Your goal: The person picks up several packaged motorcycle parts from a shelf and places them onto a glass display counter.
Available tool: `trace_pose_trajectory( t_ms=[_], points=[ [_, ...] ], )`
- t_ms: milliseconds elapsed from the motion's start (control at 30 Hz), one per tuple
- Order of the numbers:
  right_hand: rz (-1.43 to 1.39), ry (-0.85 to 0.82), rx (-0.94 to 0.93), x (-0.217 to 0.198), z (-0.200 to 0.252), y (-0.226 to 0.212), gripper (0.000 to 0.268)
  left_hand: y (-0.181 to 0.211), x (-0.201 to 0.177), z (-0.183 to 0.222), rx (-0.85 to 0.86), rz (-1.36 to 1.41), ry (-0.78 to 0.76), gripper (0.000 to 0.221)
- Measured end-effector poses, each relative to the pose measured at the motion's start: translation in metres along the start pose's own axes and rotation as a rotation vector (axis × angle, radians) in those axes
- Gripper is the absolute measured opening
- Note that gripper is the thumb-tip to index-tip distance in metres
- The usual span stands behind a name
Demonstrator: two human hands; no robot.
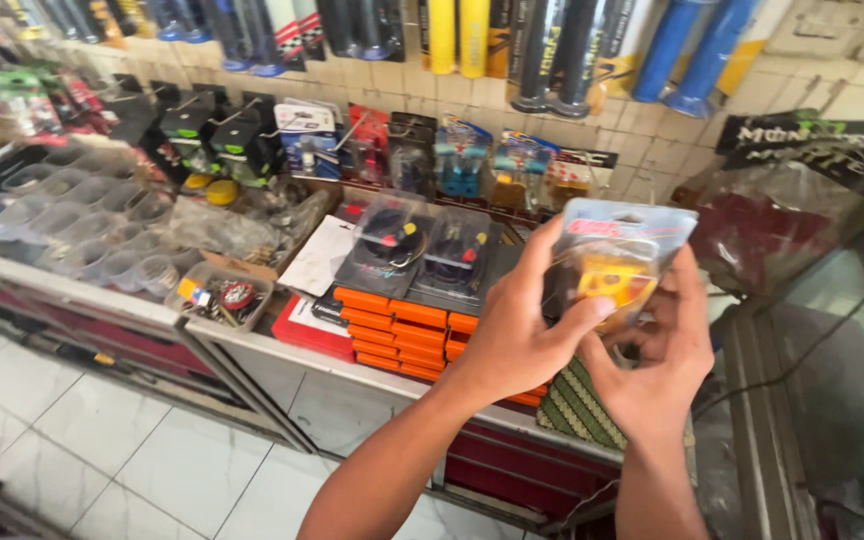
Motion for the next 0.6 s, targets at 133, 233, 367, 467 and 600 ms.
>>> trace_pose_trajectory(
  t_ms=[133,233,367,467,600],
  points=[
    [-0.250,-0.142,0.000,0.015,0.006,-0.009,0.085,-0.010,-0.019,0.019,-0.157,0.383,-0.003,0.076],
    [-0.298,-0.197,-0.017,0.030,0.017,-0.014,0.079,-0.010,-0.034,0.045,-0.166,0.418,0.040,0.075],
    [-0.471,-0.296,0.066,0.062,0.040,-0.014,0.077,-0.011,-0.053,0.082,-0.200,0.471,0.150,0.073],
    [-0.533,-0.440,0.162,0.093,0.059,-0.009,0.080,-0.015,-0.065,0.109,-0.231,0.515,0.296,0.068],
    [-0.632,-0.645,0.277,0.129,0.082,-0.004,0.087,-0.015,-0.081,0.146,-0.247,0.451,0.460,0.063]
  ],
)
Point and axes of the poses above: each hand's wrist, its own z-axis away from the middle knuckle, its own x-axis out of the palm, y = z × x, the point moved 5 cm from there along -z, towards the middle knuckle, and after that the axes turned 4 degrees about -y, right-handed, at the moved point
